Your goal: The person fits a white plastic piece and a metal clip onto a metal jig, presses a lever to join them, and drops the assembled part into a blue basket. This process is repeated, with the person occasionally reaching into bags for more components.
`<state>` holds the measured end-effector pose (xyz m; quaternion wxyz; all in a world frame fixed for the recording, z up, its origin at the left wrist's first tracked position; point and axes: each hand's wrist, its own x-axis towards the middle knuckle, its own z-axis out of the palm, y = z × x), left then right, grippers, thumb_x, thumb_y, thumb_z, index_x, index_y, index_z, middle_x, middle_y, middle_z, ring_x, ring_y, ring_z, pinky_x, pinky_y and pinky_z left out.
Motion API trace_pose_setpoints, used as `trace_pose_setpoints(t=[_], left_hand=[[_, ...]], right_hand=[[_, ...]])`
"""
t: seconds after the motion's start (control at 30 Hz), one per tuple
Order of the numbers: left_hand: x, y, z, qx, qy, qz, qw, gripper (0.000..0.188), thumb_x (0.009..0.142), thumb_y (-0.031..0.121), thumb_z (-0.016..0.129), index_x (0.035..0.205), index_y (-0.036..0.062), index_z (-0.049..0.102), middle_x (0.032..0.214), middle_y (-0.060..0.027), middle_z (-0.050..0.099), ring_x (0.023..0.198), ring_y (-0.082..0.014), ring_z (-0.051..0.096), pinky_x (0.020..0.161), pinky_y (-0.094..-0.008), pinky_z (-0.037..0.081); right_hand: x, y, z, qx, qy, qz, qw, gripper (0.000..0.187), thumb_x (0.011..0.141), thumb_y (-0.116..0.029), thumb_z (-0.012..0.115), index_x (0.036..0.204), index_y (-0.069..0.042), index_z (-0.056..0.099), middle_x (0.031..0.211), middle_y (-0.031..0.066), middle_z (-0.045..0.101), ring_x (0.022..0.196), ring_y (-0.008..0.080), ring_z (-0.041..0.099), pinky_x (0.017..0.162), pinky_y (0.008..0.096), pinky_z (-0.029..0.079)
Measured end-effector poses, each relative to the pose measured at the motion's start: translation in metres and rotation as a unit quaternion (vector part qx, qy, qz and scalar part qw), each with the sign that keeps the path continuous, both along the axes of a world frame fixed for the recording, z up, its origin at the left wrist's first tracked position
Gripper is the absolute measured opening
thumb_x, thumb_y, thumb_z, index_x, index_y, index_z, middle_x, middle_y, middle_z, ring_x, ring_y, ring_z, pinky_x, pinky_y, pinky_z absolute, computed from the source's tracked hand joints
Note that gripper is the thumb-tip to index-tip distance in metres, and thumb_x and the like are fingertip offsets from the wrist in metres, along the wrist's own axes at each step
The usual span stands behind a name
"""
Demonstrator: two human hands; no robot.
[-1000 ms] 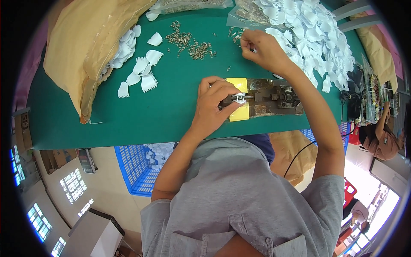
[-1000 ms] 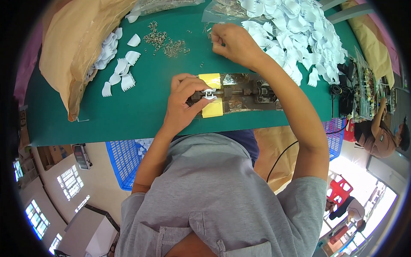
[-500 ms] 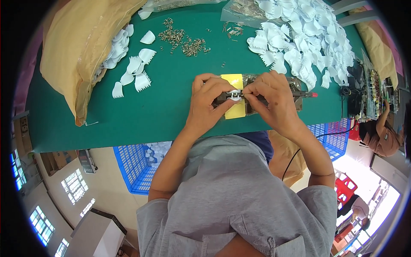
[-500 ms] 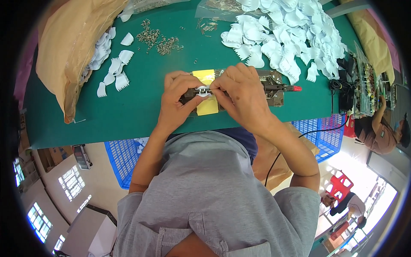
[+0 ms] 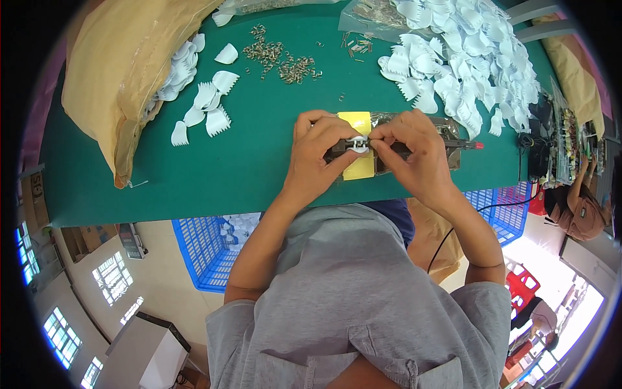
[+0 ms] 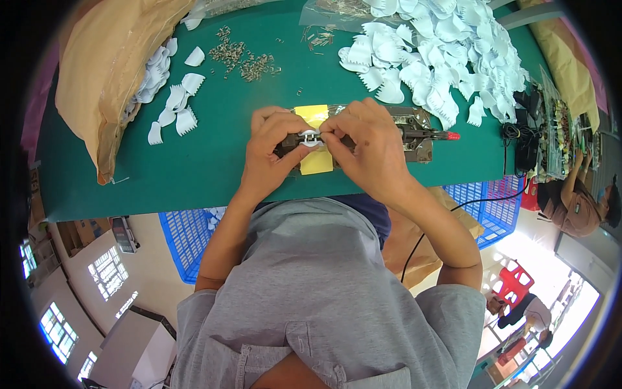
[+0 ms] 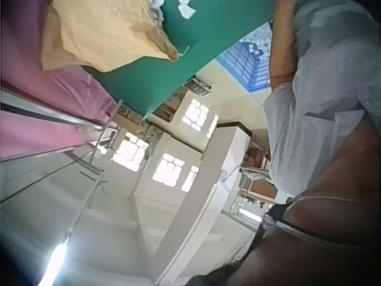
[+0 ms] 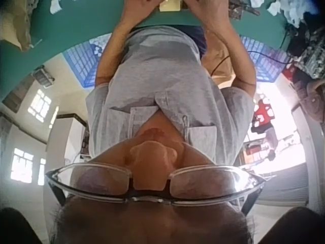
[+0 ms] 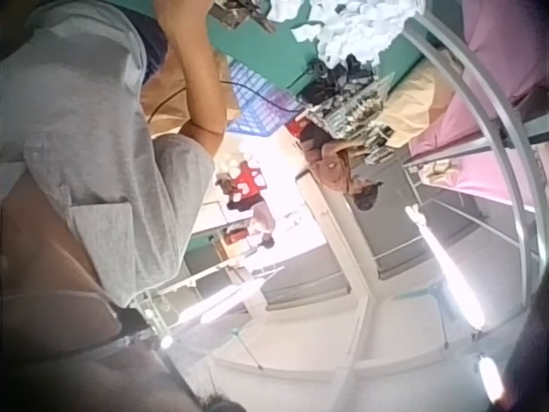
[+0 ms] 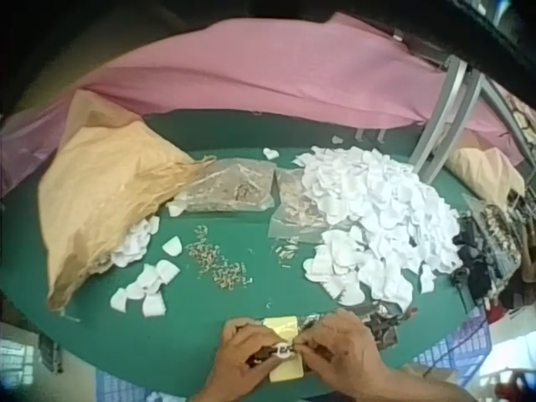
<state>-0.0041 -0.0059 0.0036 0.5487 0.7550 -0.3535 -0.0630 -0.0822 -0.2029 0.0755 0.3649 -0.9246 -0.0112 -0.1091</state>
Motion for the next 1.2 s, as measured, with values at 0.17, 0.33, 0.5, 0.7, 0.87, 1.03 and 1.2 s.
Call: trace_pose_setpoints(t=[0.17, 0.33, 0.5, 0.7, 0.87, 1.03, 1.2], left_hand=[[0.001, 0.001, 0.0, 0.007, -0.003, 0.001, 1.0, 0.031, 0.08, 0.016, 0.087, 0.108, 0.013, 0.074, 0.113, -0.0017, 0.071, 0.119, -0.0289, 0.053, 0.103, -0.0412, 0.043], [0.001, -0.001, 0.001, 0.015, -0.003, -0.003, 1.0, 0.031, 0.08, 0.016, 0.087, 0.108, 0.0127, 0.074, 0.112, -0.0015, 0.071, 0.119, -0.0286, 0.053, 0.103, -0.0412, 0.043], [0.002, 0.0, -0.001, 0.005, 0.0, -0.002, 1.0, 0.031, 0.08, 0.016, 0.087, 0.108, 0.0129, 0.074, 0.113, -0.0012, 0.071, 0.12, -0.0283, 0.053, 0.104, -0.0407, 0.042], [0.002, 0.0, -0.001, 0.011, -0.001, 0.0, 1.0, 0.031, 0.079, 0.017, 0.088, 0.107, 0.0128, 0.074, 0.112, -0.0013, 0.071, 0.119, -0.0284, 0.054, 0.103, -0.0405, 0.042], [0.002, 0.0, -0.002, 0.008, -0.008, 0.001, 1.0, 0.033, 0.078, 0.018, 0.089, 0.107, 0.0126, 0.074, 0.112, -0.0015, 0.071, 0.119, -0.0281, 0.054, 0.103, -0.0411, 0.043], [0.002, 0.0, 0.002, 0.003, 0.013, 0.007, 1.0, 0.034, 0.077, 0.017, 0.089, 0.107, 0.0125, 0.074, 0.111, -0.0017, 0.071, 0.118, -0.0278, 0.055, 0.102, -0.0412, 0.043], [-0.001, 0.001, -0.003, 0.001, 0.025, 0.013, 1.0, 0.034, 0.077, 0.017, 0.089, 0.108, 0.0137, 0.075, 0.111, -0.0009, 0.072, 0.119, -0.0268, 0.056, 0.104, -0.041, 0.042]], right_hand=[[0.011, -0.002, 0.005, -0.025, 0.004, 0.02, 0.999, 0.007, 0.083, -0.007, 0.079, 0.087, -0.008, 0.073, 0.077, 0.0043, 0.061, 0.079, 0.0259, 0.057, 0.072, 0.04, 0.043], [0.009, 0.002, 0.0, -0.057, -0.023, 0.021, 0.998, 0.008, 0.082, -0.007, 0.08, 0.087, -0.008, 0.073, 0.079, 0.004, 0.062, 0.078, 0.0258, 0.057, 0.071, 0.0399, 0.045], [0.008, 0.004, -0.001, -0.028, -0.028, 0.018, 0.999, 0.011, 0.082, -0.007, 0.081, 0.088, -0.008, 0.072, 0.08, 0.0039, 0.062, 0.078, 0.0261, 0.057, 0.071, 0.0394, 0.046], [0.002, 0.01, 0.005, -0.092, -0.069, 0.039, 0.993, 0.015, 0.081, -0.005, 0.08, 0.093, -0.007, 0.07, 0.086, 0.0032, 0.063, 0.082, 0.025, 0.057, 0.074, 0.0387, 0.048], [0.021, -0.007, 0.006, -0.113, -0.087, 0.157, 0.977, 0.021, 0.077, -0.002, 0.078, 0.097, -0.006, 0.071, 0.094, 0.0053, 0.065, 0.085, 0.0248, 0.06, 0.074, 0.0379, 0.051], [0.039, -0.021, 0.009, -0.154, -0.075, 0.284, 0.943, 0.023, 0.076, -0.003, 0.072, 0.098, -0.007, 0.07, 0.089, 0.0037, 0.058, 0.089, 0.0238, 0.06, 0.075, 0.0369, 0.05], [0.04, -0.027, 0.011, -0.044, 0.01, 0.248, 0.968, 0.027, 0.079, -0.008, 0.078, 0.105, -0.008, 0.071, 0.096, 0.0052, 0.066, 0.09, 0.028, 0.062, 0.079, 0.04, 0.05]])
